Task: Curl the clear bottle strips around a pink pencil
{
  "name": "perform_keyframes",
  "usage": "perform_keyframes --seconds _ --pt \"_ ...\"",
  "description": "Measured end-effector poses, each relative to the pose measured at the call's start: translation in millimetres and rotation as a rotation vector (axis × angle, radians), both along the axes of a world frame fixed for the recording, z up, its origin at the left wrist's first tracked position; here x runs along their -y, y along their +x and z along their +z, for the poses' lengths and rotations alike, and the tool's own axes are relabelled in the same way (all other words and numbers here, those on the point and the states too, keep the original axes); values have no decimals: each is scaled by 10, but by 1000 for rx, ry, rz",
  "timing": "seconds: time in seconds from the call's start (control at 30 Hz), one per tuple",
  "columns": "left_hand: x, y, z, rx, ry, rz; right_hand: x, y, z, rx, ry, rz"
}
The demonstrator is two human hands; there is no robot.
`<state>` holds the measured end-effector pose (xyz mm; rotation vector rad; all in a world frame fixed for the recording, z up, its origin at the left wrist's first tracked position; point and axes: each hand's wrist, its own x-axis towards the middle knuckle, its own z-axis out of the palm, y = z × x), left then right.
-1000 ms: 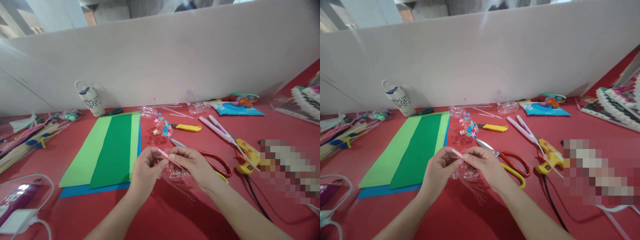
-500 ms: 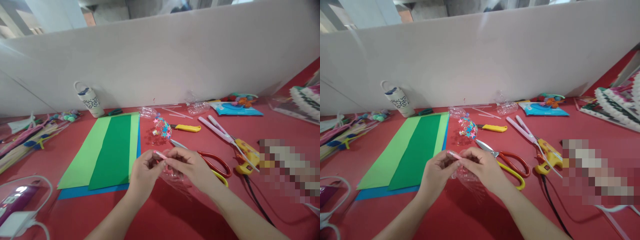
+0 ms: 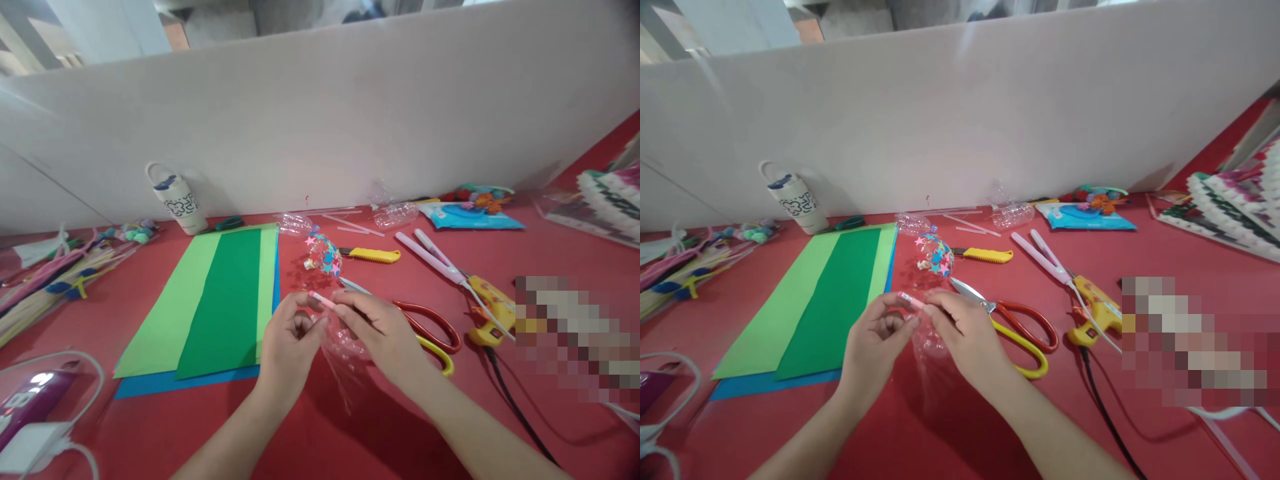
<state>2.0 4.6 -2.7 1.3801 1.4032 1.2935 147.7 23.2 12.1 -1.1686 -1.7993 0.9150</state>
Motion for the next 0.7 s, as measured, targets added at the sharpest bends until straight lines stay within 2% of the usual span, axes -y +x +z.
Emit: perform_keyframes --seconds 0.1,0.23,0.3,0.4,0.5,0.57,0.7 --pt "-29 -32 -13 -136 123 67 0 -3 15 -19 -15 16" --pt "-63 -80 12 -273 225 84 -29 16 29 -104 -144 51" --pt "-81 -96 27 -250 213 65 -51 31 27 -163 -223 63" --pt "-107 -103 30 -115 43 -35 -83 60 19 -211 -273 55" --pt "-123 -95 8 -2 -176 -162 -103 92 24 -153 -218 32" --pt "-128 -84 -14 30 -220 -190 -103 106 34 -63 -132 9" --pt "-129 -69 -60 -124 -110 -16 -84 98 15 98 98 -34"
